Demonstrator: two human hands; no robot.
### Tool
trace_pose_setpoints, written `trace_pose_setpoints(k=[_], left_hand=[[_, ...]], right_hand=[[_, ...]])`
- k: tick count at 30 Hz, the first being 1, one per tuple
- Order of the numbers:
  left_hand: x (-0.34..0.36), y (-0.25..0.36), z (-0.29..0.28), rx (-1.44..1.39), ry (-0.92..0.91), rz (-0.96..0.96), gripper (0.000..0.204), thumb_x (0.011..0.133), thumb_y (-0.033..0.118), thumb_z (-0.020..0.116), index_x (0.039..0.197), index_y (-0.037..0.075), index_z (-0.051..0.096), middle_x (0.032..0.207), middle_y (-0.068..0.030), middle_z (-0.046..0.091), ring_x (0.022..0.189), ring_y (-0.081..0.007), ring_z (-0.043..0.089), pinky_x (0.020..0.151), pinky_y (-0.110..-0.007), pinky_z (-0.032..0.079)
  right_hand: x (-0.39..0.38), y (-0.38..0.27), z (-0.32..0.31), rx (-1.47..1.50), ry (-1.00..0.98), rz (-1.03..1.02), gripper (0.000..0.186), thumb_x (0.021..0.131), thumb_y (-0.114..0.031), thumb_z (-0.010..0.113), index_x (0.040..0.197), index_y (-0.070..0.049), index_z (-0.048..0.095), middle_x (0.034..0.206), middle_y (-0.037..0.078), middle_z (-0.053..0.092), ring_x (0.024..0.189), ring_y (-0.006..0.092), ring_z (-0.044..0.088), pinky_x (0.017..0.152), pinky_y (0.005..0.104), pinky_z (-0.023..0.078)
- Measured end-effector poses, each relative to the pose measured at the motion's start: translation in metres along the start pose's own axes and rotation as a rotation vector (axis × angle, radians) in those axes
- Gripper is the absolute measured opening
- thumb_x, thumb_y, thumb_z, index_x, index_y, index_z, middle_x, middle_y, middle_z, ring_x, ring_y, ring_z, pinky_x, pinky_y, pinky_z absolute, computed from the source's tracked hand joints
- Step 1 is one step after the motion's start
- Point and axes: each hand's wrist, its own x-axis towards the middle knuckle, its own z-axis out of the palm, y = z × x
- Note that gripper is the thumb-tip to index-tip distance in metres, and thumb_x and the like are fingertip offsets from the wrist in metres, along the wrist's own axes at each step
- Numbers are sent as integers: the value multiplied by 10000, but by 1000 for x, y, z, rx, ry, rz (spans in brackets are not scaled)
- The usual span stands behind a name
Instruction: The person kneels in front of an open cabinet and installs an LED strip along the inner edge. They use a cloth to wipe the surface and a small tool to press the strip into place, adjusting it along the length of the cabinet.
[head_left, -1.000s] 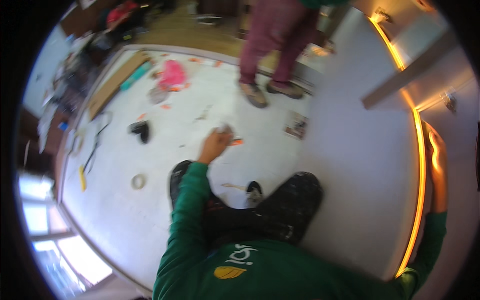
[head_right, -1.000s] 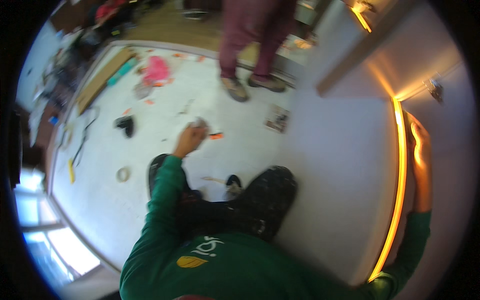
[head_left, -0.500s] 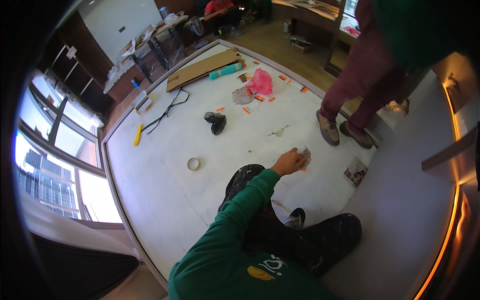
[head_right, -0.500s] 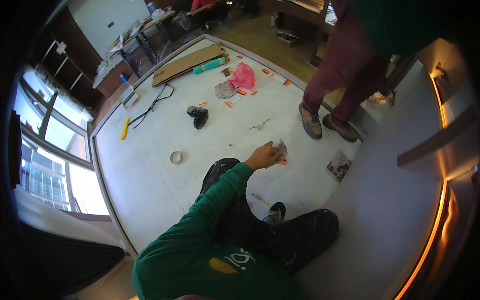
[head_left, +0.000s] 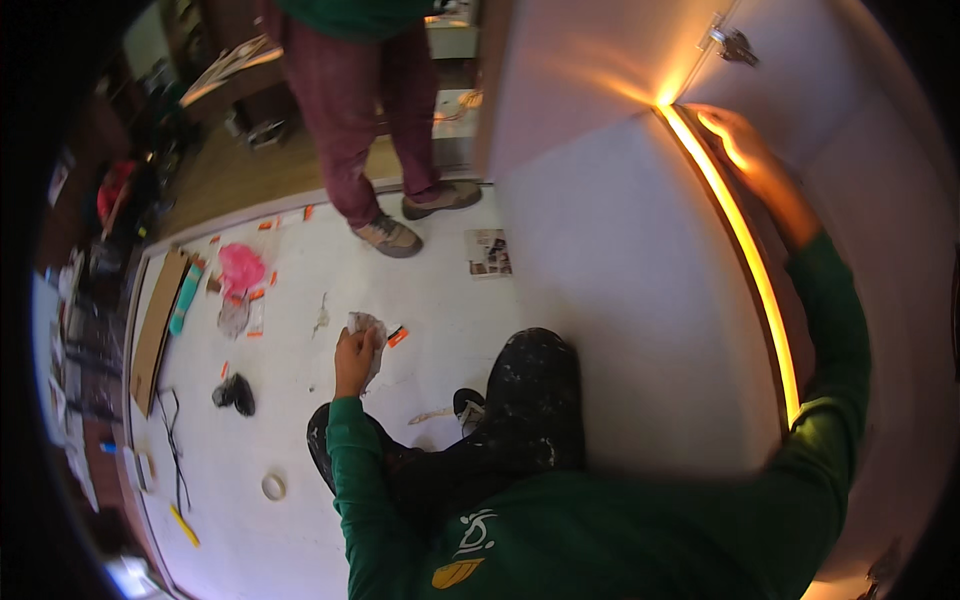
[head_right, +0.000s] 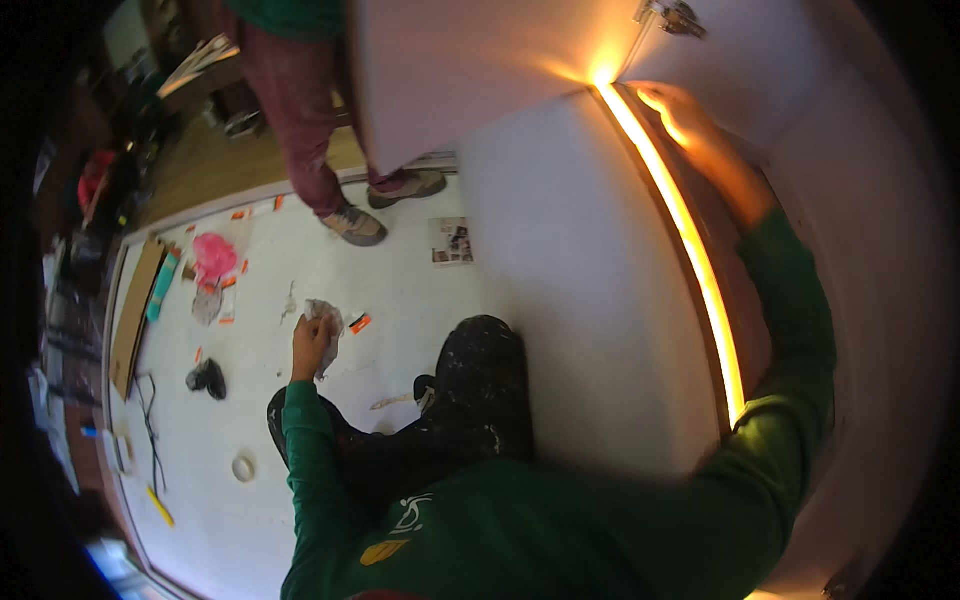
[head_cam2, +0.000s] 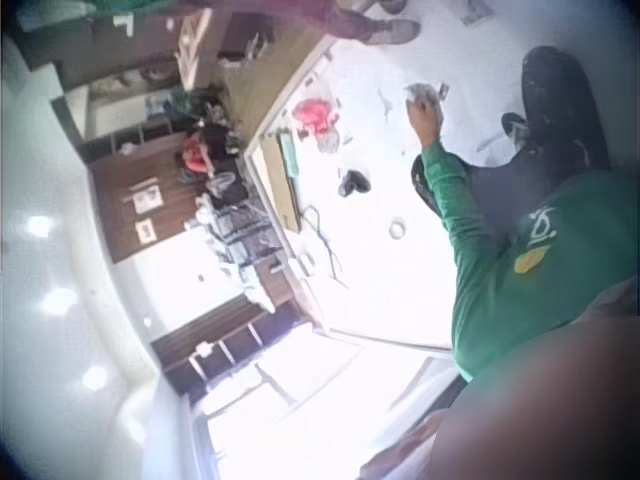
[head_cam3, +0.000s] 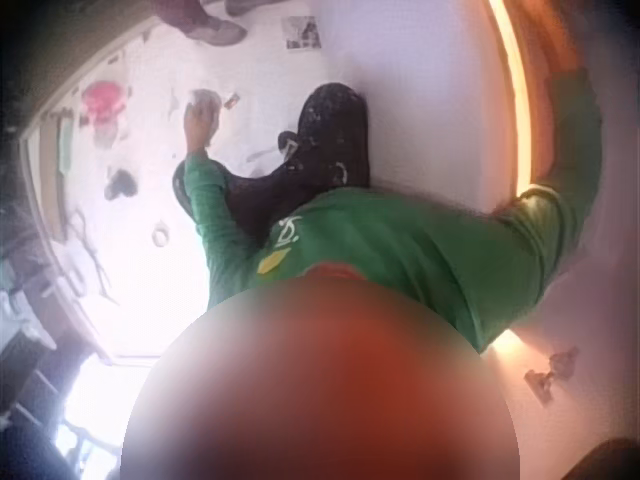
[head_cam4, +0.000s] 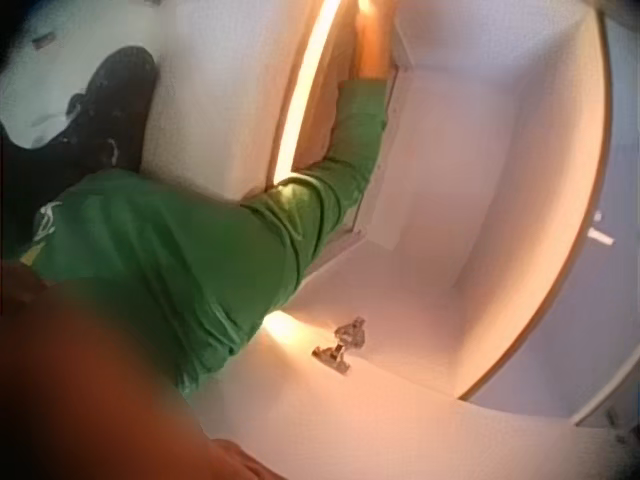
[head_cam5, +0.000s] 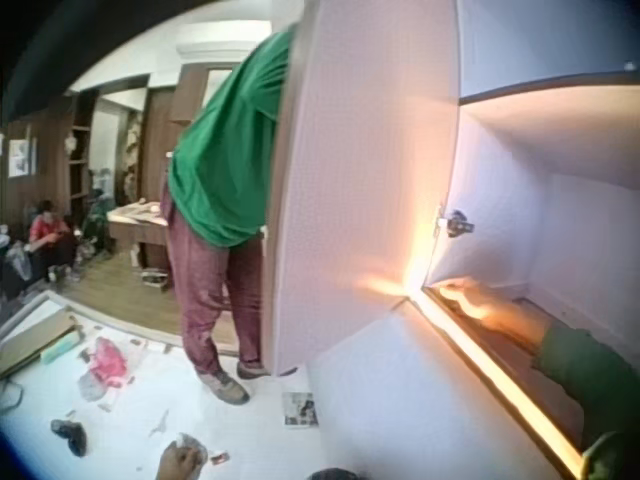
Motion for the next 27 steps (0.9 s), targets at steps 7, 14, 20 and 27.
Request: trace_pose_setpoints(k=[7, 14, 20, 27], left_hand=[[-3, -2, -3, -34, 8, -11, 417, 1023, 343, 634, 793, 17, 753, 830, -183, 606, 786, -341, 615, 715, -435, 481], [0, -2, 4, -42, -27, -15, 437, 1028, 356, 623, 777, 22, 750, 813, -185, 602, 793, -338, 606, 726, -430, 482], [2, -2, 2, -12, -61, 7, 441, 1031, 349, 617, 757, 26, 739, 770, -182, 600, 805, -340, 604, 733, -427, 483], [2, -5, 5, -28, -29, -11, 437, 1027, 341, 619, 756, 20, 739, 730, -181, 608, 780, -348, 599, 730, -440, 483]], right_hand=[[-80, -24, -7, -102, -62, 151, 429, 1091, -302, 490, 1380, -29, 651, 1344, 75, 682, 1213, 176, 604, 1078, 333, 424], [-23, -26, 12, -179, 71, 61, 455, 1107, -320, 469, 1426, -28, 612, 1425, 109, 637, 1318, 217, 555, 1111, 370, 417], [-55, -37, 9, -237, -52, -49, 433, 1109, -285, 467, 1411, -13, 618, 1375, 137, 661, 1222, 242, 614, 1065, 382, 451], [-44, -24, 5, -143, -14, 32, 428, 1097, -287, 490, 1391, -12, 634, 1336, 116, 674, 1203, 216, 615, 1063, 345, 441]])
